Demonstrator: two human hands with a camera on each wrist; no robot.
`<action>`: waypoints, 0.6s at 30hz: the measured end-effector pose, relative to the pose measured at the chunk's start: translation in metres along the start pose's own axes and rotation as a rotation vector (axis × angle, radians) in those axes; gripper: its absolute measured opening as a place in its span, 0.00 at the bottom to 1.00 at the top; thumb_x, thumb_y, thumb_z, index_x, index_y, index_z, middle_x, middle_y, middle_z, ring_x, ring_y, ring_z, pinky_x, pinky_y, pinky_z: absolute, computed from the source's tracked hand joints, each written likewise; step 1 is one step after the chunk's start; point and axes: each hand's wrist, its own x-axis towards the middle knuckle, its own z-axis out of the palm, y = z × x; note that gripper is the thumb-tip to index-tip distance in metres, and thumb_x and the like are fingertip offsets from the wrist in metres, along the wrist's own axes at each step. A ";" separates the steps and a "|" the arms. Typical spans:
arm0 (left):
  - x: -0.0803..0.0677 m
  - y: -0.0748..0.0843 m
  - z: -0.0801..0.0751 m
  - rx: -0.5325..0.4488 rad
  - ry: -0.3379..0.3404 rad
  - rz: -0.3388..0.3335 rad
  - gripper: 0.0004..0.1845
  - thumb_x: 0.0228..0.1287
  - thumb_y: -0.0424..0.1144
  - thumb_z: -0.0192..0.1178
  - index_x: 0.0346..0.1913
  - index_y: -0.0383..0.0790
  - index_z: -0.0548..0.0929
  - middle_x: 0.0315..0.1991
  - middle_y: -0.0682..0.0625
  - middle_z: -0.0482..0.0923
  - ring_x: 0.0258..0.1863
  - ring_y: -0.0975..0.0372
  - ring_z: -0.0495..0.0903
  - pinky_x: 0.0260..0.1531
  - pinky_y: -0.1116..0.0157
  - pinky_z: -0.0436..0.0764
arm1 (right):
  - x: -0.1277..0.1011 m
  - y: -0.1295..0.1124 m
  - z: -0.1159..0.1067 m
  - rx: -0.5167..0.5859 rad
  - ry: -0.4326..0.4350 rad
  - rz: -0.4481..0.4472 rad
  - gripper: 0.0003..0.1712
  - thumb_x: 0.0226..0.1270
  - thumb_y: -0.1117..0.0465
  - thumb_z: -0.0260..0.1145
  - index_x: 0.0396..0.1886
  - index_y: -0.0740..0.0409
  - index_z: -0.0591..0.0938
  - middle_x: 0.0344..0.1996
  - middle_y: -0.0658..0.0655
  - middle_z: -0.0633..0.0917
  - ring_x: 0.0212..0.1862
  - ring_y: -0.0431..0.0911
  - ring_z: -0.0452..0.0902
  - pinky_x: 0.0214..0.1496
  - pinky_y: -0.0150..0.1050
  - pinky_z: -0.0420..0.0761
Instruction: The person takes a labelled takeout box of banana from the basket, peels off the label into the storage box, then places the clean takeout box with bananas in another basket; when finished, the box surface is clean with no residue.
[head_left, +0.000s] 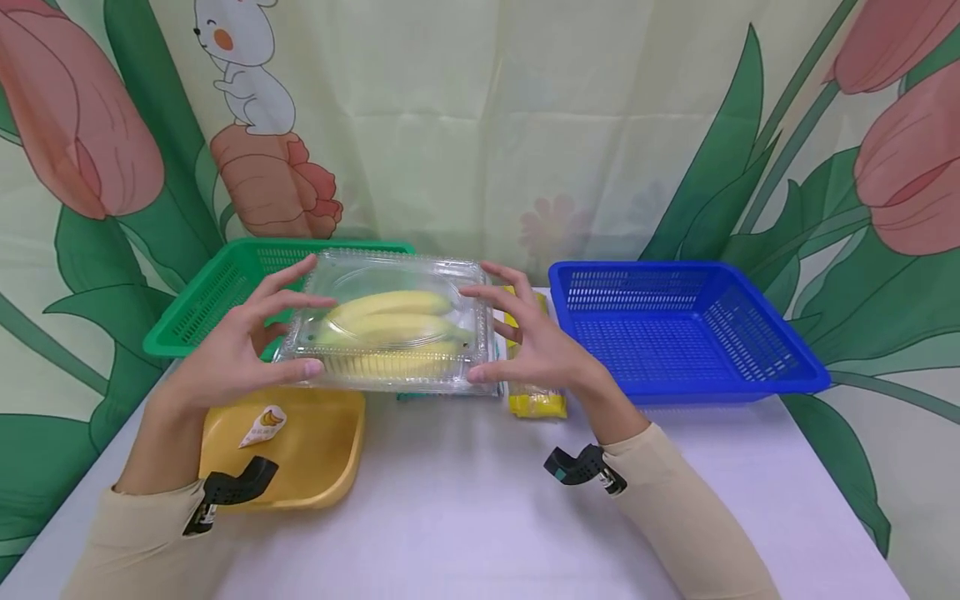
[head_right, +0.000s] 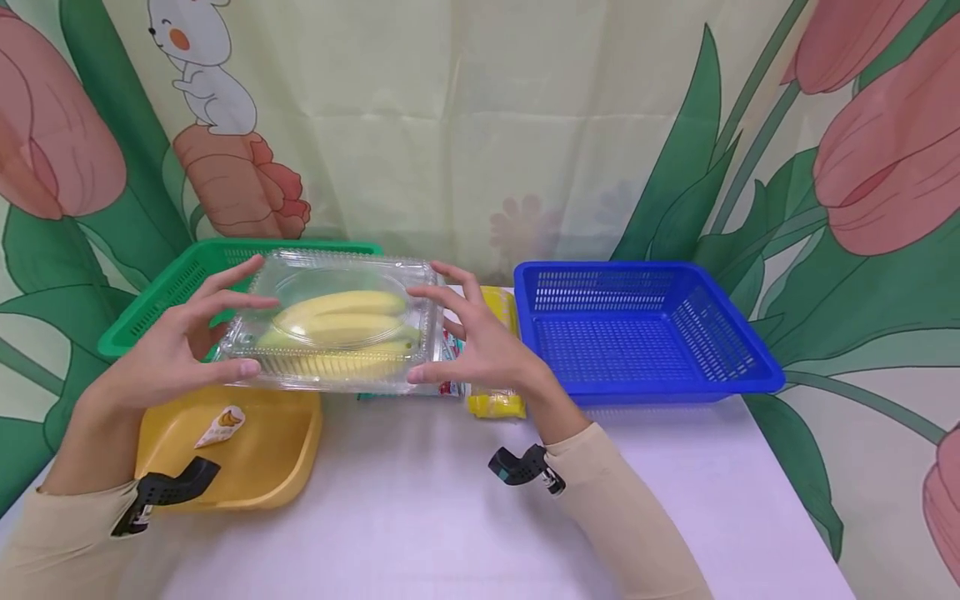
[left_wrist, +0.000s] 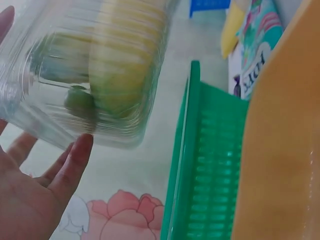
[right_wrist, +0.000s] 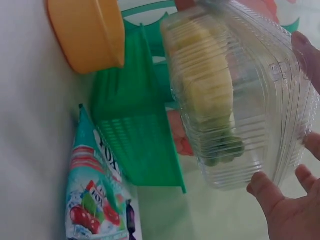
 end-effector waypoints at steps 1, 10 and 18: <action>0.002 -0.001 -0.002 0.009 -0.003 -0.010 0.35 0.54 0.24 0.73 0.67 0.40 0.79 0.84 0.54 0.46 0.79 0.59 0.49 0.61 0.79 0.70 | 0.002 0.000 0.001 0.010 0.006 0.004 0.52 0.54 0.53 0.84 0.77 0.36 0.68 0.81 0.38 0.44 0.79 0.46 0.55 0.74 0.58 0.68; -0.004 -0.013 -0.026 0.084 0.024 -0.116 0.37 0.59 0.27 0.72 0.72 0.44 0.74 0.83 0.58 0.43 0.79 0.65 0.47 0.57 0.81 0.66 | 0.043 0.003 0.027 0.053 0.012 -0.006 0.52 0.52 0.58 0.84 0.76 0.44 0.69 0.82 0.43 0.43 0.80 0.50 0.53 0.74 0.51 0.68; 0.003 -0.032 -0.037 0.028 0.096 -0.124 0.38 0.61 0.22 0.68 0.75 0.42 0.70 0.82 0.54 0.48 0.81 0.62 0.51 0.56 0.81 0.69 | 0.067 0.011 0.034 0.081 0.047 -0.007 0.49 0.54 0.58 0.82 0.75 0.45 0.70 0.81 0.42 0.44 0.78 0.50 0.58 0.72 0.46 0.72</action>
